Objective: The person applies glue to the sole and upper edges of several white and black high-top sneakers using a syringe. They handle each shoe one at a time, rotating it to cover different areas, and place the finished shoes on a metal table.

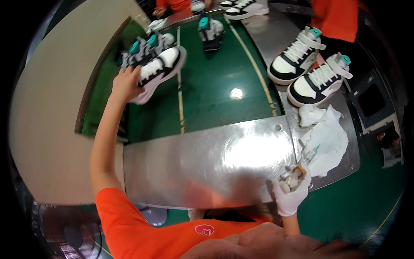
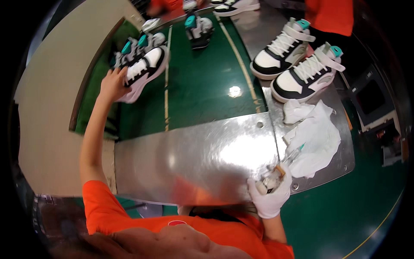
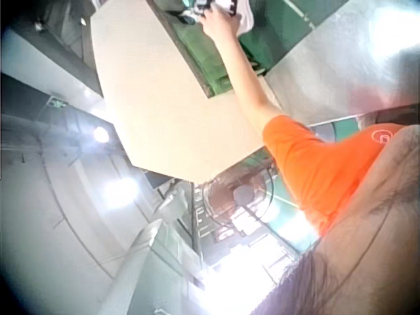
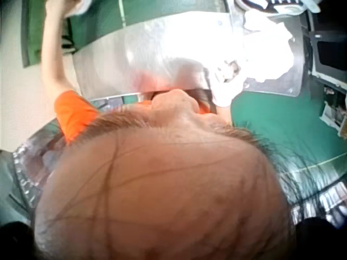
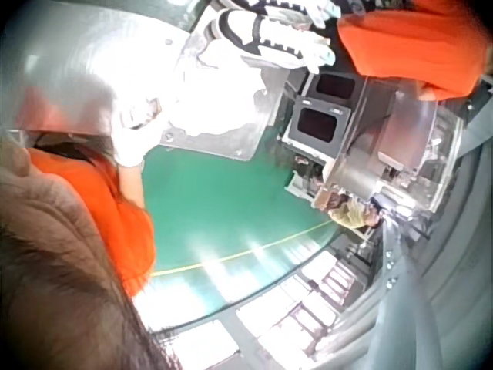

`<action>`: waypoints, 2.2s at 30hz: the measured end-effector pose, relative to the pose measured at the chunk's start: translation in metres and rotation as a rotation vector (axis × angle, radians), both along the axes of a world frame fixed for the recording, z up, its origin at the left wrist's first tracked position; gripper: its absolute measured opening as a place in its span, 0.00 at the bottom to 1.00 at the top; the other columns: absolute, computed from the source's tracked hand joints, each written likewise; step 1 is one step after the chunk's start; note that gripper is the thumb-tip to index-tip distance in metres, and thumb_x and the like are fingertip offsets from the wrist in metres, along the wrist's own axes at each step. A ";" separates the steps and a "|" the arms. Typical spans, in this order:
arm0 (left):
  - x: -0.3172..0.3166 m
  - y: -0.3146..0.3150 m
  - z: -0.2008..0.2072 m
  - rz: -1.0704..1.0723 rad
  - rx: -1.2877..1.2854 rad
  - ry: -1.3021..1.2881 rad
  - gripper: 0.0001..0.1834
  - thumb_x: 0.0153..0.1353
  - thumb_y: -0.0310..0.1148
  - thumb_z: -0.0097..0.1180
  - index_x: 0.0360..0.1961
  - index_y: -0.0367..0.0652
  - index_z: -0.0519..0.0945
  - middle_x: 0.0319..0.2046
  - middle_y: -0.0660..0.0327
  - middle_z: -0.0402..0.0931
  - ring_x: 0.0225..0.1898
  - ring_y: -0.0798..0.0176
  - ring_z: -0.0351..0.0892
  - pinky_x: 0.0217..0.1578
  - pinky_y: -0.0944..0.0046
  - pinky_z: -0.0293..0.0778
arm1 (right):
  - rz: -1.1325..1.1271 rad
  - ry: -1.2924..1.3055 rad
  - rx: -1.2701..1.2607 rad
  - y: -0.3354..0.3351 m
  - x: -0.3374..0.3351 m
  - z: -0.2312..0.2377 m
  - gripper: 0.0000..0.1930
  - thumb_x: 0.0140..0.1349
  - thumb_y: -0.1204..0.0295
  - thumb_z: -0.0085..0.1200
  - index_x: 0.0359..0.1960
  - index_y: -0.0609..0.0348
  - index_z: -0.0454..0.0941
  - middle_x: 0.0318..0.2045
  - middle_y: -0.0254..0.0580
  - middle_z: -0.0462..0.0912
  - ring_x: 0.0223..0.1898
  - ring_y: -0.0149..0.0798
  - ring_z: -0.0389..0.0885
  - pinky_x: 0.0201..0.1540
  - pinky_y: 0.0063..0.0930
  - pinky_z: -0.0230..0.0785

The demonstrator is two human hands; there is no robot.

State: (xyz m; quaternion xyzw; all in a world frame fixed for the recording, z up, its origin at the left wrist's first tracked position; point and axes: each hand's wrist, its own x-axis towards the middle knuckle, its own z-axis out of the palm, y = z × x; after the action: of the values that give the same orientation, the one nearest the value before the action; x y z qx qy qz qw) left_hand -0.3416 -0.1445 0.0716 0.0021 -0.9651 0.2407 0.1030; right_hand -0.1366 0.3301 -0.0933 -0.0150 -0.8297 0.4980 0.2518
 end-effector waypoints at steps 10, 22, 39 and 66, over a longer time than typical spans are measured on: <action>-0.151 0.247 -0.077 -0.208 1.071 -0.569 0.41 0.58 0.62 0.53 0.58 0.34 0.70 0.48 0.48 0.77 0.48 0.54 0.79 0.43 0.56 0.78 | 0.126 -0.160 -0.254 0.005 0.004 -0.003 0.46 0.37 0.71 0.74 0.58 0.69 0.58 0.34 0.38 0.76 0.28 0.31 0.73 0.34 0.24 0.70; -0.155 0.356 -0.034 -0.788 -0.104 0.405 0.28 0.55 0.32 0.54 0.59 0.42 0.66 0.63 0.51 0.60 0.67 0.52 0.56 0.58 0.40 0.60 | 0.132 -0.020 -0.099 0.006 -0.007 0.015 0.40 0.37 0.66 0.74 0.53 0.62 0.66 0.35 0.44 0.77 0.26 0.41 0.78 0.27 0.29 0.72; -0.160 0.279 0.007 -0.951 -0.664 0.410 0.29 0.49 0.32 0.56 0.55 0.41 0.71 0.56 0.56 0.69 0.51 0.54 0.69 0.42 0.58 0.70 | 0.059 0.076 0.034 0.006 -0.004 0.007 0.42 0.37 0.66 0.73 0.56 0.65 0.66 0.37 0.46 0.80 0.29 0.42 0.79 0.33 0.30 0.73; 0.340 0.149 -0.089 -0.646 0.664 0.256 0.15 0.52 0.36 0.62 0.43 0.56 0.75 0.52 0.57 0.74 0.57 0.52 0.71 0.59 0.41 0.64 | 1.036 -0.603 -0.863 -0.012 0.003 0.112 0.47 0.38 0.42 0.64 0.52 0.71 0.66 0.40 0.60 0.76 0.24 0.43 0.77 0.28 0.33 0.75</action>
State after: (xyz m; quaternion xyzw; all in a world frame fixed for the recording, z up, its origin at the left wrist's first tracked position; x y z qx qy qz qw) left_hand -0.0015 0.0046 -0.0175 -0.2354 -0.9206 -0.1272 0.2844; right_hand -0.1338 0.3182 0.0190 0.1446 -0.4939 0.8094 -0.2830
